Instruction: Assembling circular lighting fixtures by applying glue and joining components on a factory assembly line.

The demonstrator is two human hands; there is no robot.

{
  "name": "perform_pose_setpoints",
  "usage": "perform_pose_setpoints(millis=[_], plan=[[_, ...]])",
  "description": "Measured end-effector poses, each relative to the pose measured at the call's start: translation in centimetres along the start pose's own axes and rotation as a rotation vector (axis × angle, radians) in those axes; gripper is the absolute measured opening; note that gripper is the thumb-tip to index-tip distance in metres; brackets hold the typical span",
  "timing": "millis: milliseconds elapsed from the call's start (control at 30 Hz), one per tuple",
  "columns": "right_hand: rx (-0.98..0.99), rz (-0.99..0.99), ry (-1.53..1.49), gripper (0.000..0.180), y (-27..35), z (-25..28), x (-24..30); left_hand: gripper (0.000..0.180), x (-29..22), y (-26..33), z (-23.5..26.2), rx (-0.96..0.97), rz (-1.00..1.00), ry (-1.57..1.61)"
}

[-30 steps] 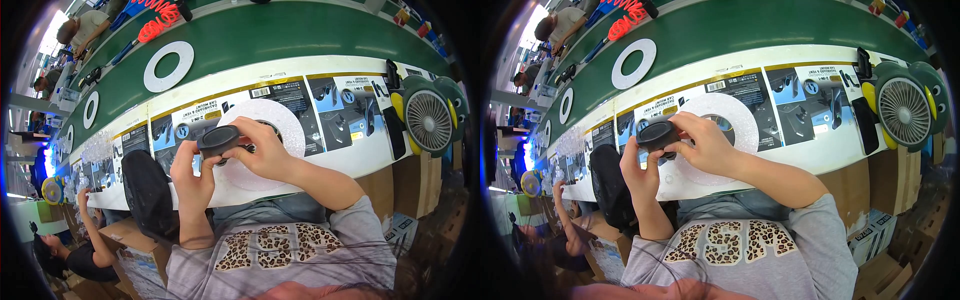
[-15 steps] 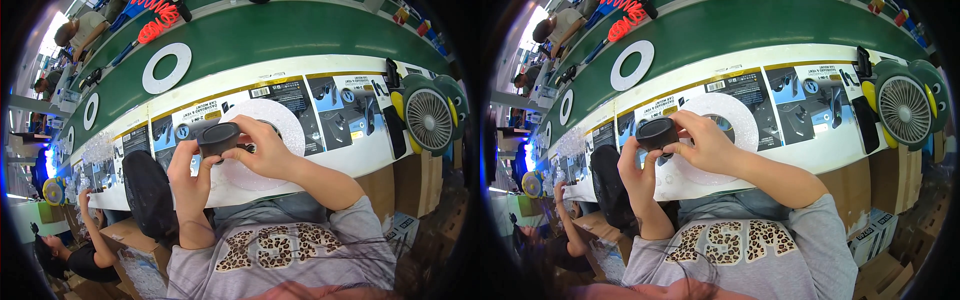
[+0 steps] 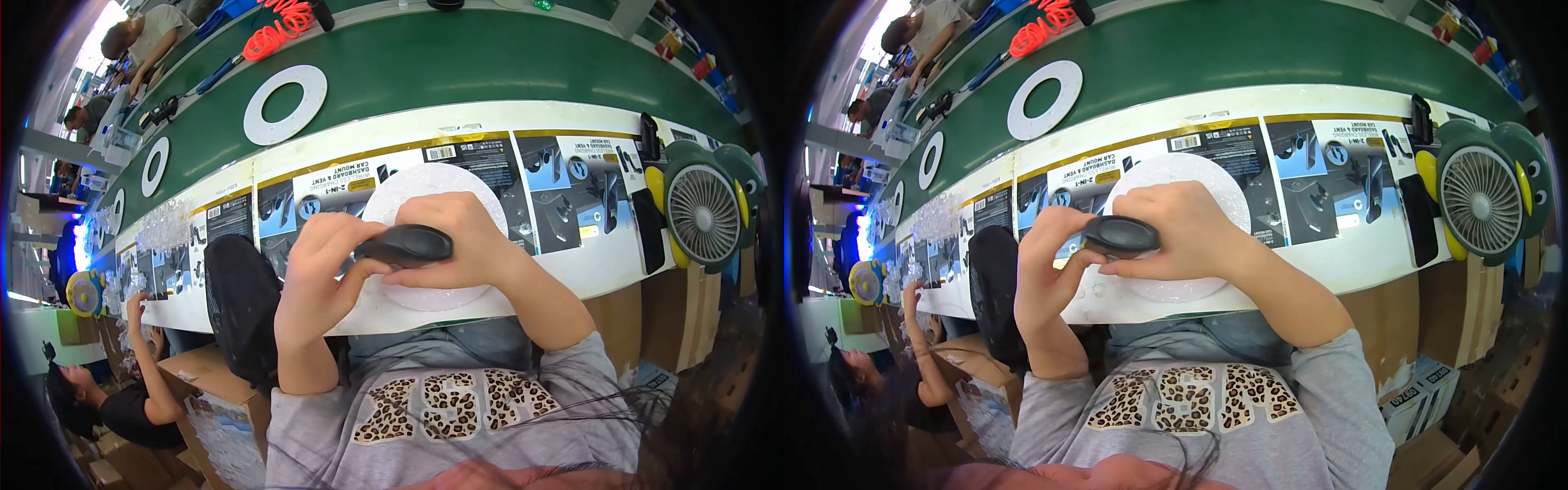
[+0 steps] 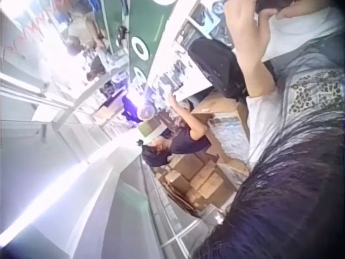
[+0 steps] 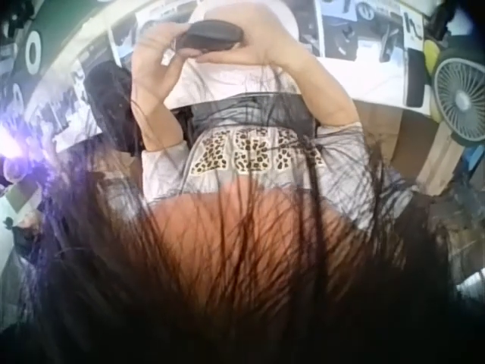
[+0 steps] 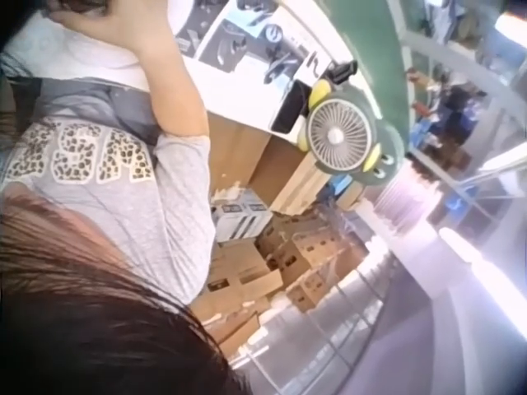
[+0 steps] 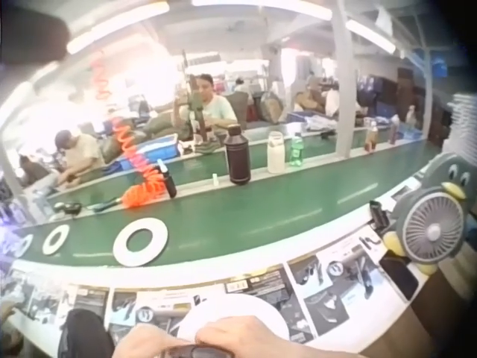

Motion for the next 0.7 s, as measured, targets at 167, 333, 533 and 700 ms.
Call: perform_pose_setpoints(millis=[167, 333, 533, 700], plan=[[0.078, 0.004, -0.017, 0.032, 0.1, -0.5, -0.1, 0.035, -0.6, -1.5, -0.3, 0.125, -0.082, 0.044], [-0.087, 0.025, -0.115, 0.024, 0.3, -0.2, -0.4, 0.027, 0.7, -2.6, -0.2, 0.100, -0.097, 0.209], [-0.128, -0.267, -0.280, 0.020, 1.0, -1.7, -2.3, 0.013, 6.8, -2.8, 1.8, -0.299, 0.066, 0.334], [-0.106, -0.353, -0.223, 0.019, 0.9, -2.2, -2.3, 0.024, 11.5, -1.3, 1.4, -0.491, 0.212, 0.450]])
Point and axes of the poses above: each hand's wrist, its own y-axis away from the middle knuckle, its own z-axis out of the back of the hand, x = y × z, the point moved 7 cm from there along -y, towards the middle knuckle, and after that the axes turned 1 degree about -y, right-handed, at the moved point
